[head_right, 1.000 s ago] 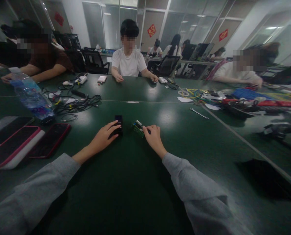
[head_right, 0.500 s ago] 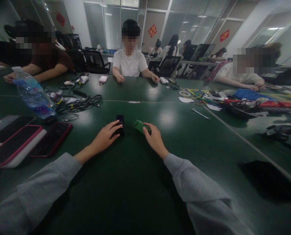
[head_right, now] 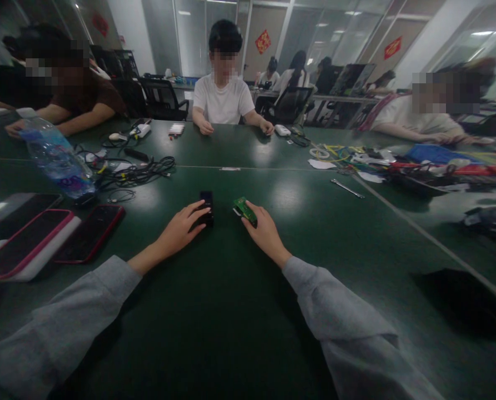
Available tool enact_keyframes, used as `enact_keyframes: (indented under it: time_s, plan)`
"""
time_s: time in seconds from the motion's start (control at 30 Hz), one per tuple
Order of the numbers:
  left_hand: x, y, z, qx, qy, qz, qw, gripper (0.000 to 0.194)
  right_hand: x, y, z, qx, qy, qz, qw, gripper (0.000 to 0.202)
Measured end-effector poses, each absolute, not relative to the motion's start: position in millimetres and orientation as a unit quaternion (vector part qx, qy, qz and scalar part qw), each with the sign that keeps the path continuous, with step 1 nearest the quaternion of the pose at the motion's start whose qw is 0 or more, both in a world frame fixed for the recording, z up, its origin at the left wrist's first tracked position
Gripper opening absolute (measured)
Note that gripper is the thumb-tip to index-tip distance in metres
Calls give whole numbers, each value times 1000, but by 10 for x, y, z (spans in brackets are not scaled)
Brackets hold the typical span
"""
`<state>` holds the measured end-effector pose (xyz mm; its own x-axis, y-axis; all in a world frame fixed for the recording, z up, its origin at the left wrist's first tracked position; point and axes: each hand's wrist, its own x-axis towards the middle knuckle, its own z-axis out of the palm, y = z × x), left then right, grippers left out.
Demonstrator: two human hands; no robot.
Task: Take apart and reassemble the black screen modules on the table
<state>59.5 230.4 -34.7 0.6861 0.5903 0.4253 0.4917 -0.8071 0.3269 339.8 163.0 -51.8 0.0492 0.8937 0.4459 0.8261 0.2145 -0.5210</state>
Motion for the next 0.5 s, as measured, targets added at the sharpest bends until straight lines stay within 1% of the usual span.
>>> enact_keyframes:
  time_s: [0.13, 0.23, 0.3, 0.43, 0.5]
  plan:
    - [587, 2296, -346, 914, 295, 263, 91, 46, 3398, 1384, -455, -625, -699, 56, 344, 52]
    - [584, 2292, -348, 912, 300, 261, 97, 47, 3548, 1010, -468, -624, -712, 75, 313, 56]
    - [585, 2290, -349, 911, 301, 263, 100, 47, 3758, 687, -523, -636, -709, 65, 298, 58]
    - [587, 2287, -348, 911, 300, 263, 102, 47, 4397, -6, -617, -719, -628, -4, 297, 64]
    - [585, 2287, -350, 911, 301, 261, 103, 47, 4700, -325, -552, -765, -556, -59, 318, 65]
